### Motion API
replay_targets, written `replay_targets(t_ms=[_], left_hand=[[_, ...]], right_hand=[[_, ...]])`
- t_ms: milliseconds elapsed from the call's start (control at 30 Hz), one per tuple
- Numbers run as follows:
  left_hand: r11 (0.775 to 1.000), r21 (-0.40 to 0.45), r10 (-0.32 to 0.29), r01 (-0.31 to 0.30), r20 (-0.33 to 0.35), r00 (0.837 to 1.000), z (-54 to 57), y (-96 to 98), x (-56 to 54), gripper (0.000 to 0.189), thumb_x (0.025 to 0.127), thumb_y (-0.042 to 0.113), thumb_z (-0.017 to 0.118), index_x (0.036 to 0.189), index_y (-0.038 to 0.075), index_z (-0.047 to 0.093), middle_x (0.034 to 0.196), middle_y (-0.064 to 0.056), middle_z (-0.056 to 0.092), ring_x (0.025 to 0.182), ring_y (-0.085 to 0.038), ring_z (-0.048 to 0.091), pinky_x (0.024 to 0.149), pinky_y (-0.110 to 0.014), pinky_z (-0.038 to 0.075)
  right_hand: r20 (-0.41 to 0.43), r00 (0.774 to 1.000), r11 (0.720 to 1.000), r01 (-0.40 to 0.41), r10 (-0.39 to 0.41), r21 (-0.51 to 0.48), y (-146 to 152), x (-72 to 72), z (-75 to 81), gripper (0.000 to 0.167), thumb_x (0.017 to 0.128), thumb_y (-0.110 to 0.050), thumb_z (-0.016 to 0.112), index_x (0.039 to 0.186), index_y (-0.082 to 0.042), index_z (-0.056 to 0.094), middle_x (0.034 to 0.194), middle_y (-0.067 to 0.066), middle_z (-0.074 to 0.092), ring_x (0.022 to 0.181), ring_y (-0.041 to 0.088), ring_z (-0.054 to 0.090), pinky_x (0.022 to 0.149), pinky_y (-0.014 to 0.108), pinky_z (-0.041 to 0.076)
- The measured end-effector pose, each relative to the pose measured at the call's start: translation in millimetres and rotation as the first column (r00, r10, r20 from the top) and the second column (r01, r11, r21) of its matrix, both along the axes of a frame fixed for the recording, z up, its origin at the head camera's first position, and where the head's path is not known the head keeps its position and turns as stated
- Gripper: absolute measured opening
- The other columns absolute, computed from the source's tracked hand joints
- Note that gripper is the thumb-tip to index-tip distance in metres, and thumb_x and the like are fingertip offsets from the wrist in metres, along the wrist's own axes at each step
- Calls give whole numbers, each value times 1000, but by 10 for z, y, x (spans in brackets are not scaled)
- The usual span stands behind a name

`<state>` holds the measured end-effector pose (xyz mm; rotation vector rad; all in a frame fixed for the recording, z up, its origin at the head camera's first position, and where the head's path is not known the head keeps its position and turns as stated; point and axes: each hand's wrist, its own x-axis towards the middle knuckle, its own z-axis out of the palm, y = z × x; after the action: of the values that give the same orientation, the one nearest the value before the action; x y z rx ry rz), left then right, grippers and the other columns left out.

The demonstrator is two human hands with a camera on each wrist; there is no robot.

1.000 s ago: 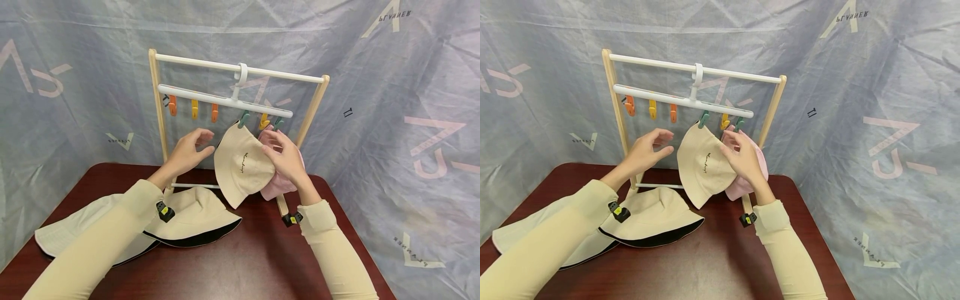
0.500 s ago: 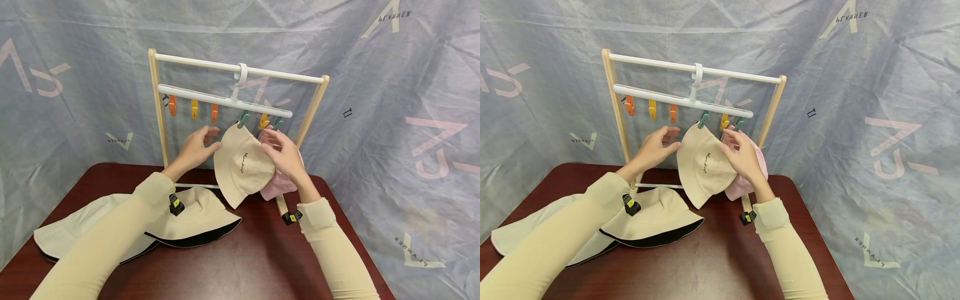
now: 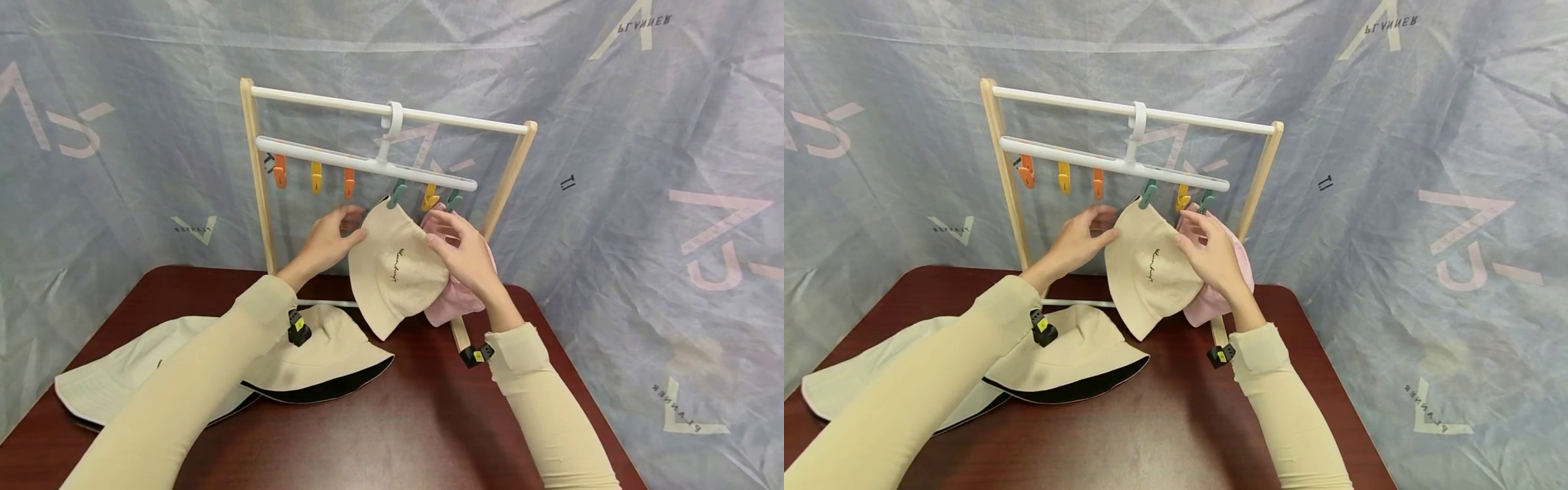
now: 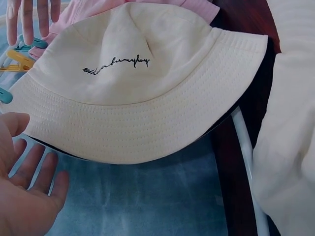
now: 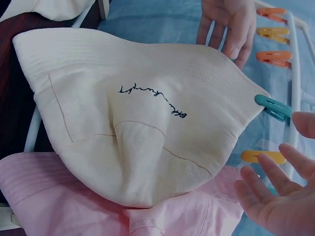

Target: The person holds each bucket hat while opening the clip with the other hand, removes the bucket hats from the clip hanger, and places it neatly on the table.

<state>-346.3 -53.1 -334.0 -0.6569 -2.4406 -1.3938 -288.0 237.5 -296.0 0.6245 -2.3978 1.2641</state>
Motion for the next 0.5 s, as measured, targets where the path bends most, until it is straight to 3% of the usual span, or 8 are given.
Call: replay_targets(t_ms=[500], left_hand=[[998, 63, -12, 12, -3, 1000, 25, 102, -57, 35, 108, 17, 64, 142, 9, 62, 131, -12, 69, 118, -28, 67, 104, -41, 54]], right_hand=[[-4, 1000, 1000, 1, -1, -3, 10, -28, -61, 50, 104, -21, 71, 149, -4, 59, 146, 22, 62, 138, 36, 58, 113, 57, 48]])
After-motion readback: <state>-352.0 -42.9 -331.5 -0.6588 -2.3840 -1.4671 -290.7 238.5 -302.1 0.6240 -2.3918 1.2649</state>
